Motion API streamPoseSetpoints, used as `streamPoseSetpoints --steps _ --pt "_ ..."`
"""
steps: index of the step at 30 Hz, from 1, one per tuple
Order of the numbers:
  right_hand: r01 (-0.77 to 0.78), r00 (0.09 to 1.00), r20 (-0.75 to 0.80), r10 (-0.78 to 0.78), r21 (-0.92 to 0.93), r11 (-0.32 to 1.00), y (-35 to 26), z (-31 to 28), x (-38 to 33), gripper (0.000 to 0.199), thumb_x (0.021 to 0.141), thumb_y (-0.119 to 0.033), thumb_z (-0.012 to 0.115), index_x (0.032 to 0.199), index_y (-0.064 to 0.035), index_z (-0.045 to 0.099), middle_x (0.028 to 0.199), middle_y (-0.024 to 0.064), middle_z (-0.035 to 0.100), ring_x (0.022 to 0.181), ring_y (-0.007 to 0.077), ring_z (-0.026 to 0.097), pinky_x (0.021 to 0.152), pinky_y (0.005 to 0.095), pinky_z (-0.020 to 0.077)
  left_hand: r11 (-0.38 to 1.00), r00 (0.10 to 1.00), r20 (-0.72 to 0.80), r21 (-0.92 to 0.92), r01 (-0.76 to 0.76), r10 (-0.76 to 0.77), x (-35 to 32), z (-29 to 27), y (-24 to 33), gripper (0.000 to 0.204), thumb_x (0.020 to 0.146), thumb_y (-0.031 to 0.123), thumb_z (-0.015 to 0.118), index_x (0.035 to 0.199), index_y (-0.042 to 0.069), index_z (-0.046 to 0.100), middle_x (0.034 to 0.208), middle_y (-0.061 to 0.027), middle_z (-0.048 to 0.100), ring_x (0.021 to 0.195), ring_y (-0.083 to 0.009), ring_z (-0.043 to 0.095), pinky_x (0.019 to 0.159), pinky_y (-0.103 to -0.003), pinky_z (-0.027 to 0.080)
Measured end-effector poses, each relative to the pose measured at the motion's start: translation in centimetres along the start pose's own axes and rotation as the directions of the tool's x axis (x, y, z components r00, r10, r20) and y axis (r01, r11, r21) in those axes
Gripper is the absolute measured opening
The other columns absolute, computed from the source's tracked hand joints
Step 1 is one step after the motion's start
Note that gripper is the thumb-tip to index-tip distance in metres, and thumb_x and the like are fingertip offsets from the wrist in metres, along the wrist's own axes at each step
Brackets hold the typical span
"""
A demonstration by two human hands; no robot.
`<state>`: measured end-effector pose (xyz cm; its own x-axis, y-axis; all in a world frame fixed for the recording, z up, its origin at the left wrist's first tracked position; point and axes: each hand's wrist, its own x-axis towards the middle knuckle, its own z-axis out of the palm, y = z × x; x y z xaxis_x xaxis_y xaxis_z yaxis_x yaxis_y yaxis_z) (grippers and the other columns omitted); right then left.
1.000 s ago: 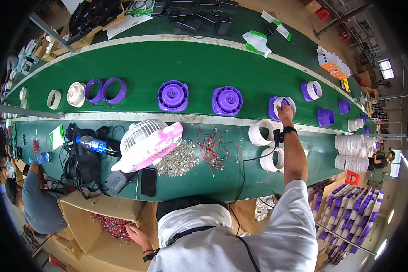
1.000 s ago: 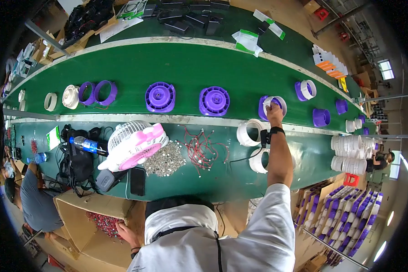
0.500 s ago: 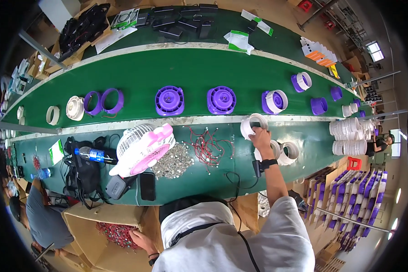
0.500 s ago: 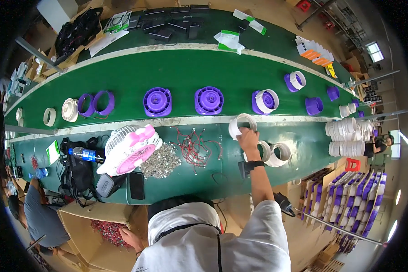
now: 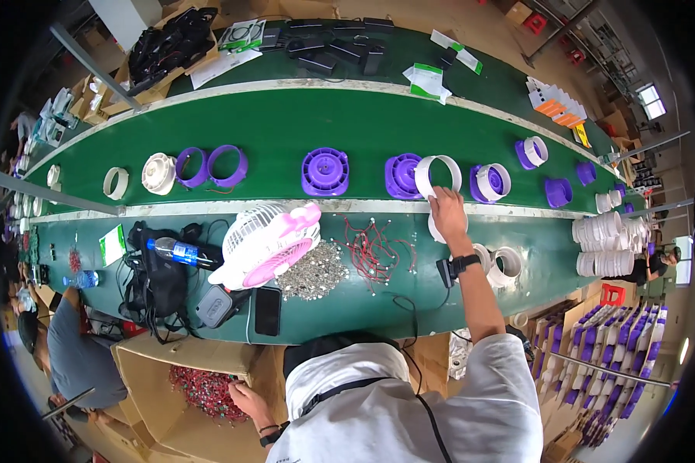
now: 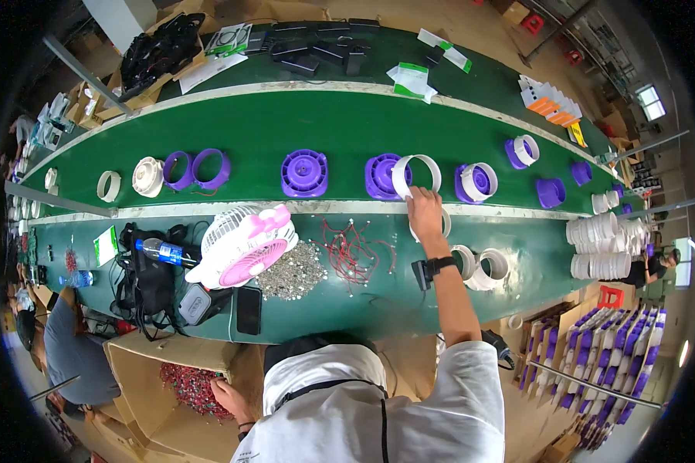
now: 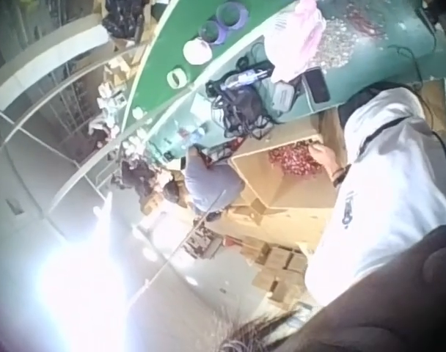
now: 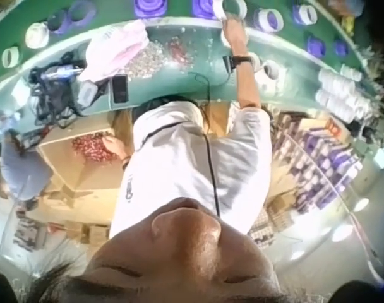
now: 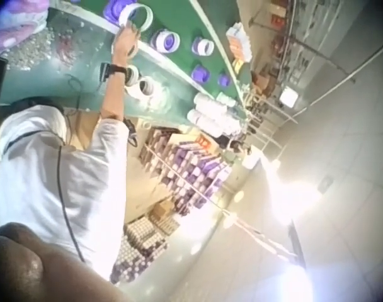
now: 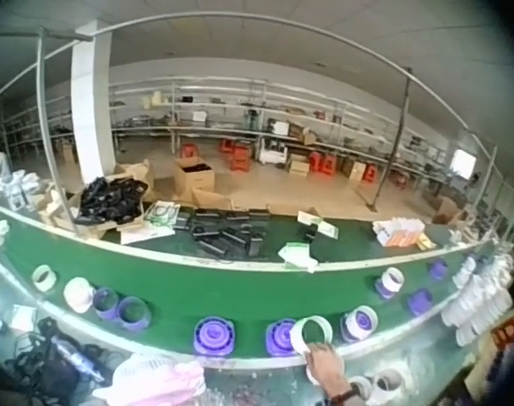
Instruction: Assembling circular plastic housing components on an industrial production line.
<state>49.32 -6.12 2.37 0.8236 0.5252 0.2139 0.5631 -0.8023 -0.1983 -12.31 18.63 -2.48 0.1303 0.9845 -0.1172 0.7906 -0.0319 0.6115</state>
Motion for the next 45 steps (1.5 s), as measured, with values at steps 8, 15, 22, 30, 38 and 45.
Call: streamPoseSetpoints --steps 8,15,22,30,38,45 --pt "0.066 0.992 0.108 -0.061 -0.049 0.997 1.2 5.3 3.7 0.02 0.088 -0.013 0.065 0.106 -0.0055 0.065 0.099 0.0154 0.068 0.1 0.0352 0.064 0.093 0.0485 0.0455 0.999 1.0 -0.017 0.037 -0.002 0.003 -0.3 -0.7 1.7 0.025 0.098 0.016 0.042 0.094 -0.005 0.056 0.092 -0.0233 0.061 0.086 -0.0399 0.055 0.081 -0.047 0.043" --pt "0.013 0.977 0.211 0.011 -0.113 0.994 2.2 6.6 4.2 0.023 0.088 -0.016 0.064 0.109 -0.0069 0.064 0.107 0.0163 0.069 0.104 0.0352 0.065 0.093 0.0497 0.0449 0.998 1.0 -0.023 0.058 -0.012 0.013 -0.1 -0.9 0.9 0.025 0.098 0.015 0.041 0.093 -0.004 0.056 0.092 -0.0233 0.061 0.087 -0.0406 0.056 0.081 -0.048 0.043" --pt "-0.066 0.956 0.274 0.108 -0.158 0.985 2.8 5.8 4.4 0.027 0.087 -0.017 0.065 0.111 -0.0077 0.063 0.108 0.0152 0.068 0.105 0.0351 0.063 0.094 0.0507 0.0446 0.998 1.0 -0.02 0.063 -0.015 0.016 0.2 -1.4 1.8 0.025 0.098 0.016 0.042 0.093 -0.004 0.057 0.092 -0.0229 0.061 0.087 -0.0406 0.056 0.08 -0.048 0.043" --pt "-0.234 0.97 -0.071 0.232 -0.02 0.972 2.2 2.2 0.4 0.034 0.082 -0.023 0.072 0.111 -0.0085 0.062 0.11 0.0137 0.064 0.105 0.0363 0.06 0.091 0.0515 0.0457 0.996 0.999 -0.032 0.089 0.02 -0.017 0.0 -2.4 3.9 0.026 0.098 0.017 0.042 0.092 -0.003 0.056 0.091 -0.0225 0.061 0.086 -0.0409 0.056 0.079 -0.048 0.043" --pt "-0.254 0.883 0.366 0.293 -0.153 0.955 5.3 1.9 -8.5 0.027 0.083 -0.021 0.072 0.105 -0.0093 0.065 0.107 0.0167 0.067 0.103 0.0393 0.063 0.089 0.0525 0.0485 0.996 1.0 -0.012 0.09 -0.009 0.01 0.1 -2.6 3.0 0.026 0.098 0.017 0.042 0.091 -0.004 0.056 0.091 -0.0228 0.061 0.086 -0.0413 0.056 0.079 -0.048 0.042" --pt "-0.162 0.951 0.268 0.156 -0.001 0.987 -0.2 -0.1 -7.1 0.017 0.087 -0.016 0.068 0.101 -0.006 0.066 0.098 0.0186 0.067 0.091 0.0424 0.065 0.079 0.0504 0.053 0.996 1.0 -0.017 0.093 0.014 -0.012 0.3 -3.0 3.5 0.026 0.098 0.017 0.042 0.091 -0.003 0.056 0.09 -0.0216 0.06 0.085 -0.0392 0.056 0.079 -0.047 0.043"
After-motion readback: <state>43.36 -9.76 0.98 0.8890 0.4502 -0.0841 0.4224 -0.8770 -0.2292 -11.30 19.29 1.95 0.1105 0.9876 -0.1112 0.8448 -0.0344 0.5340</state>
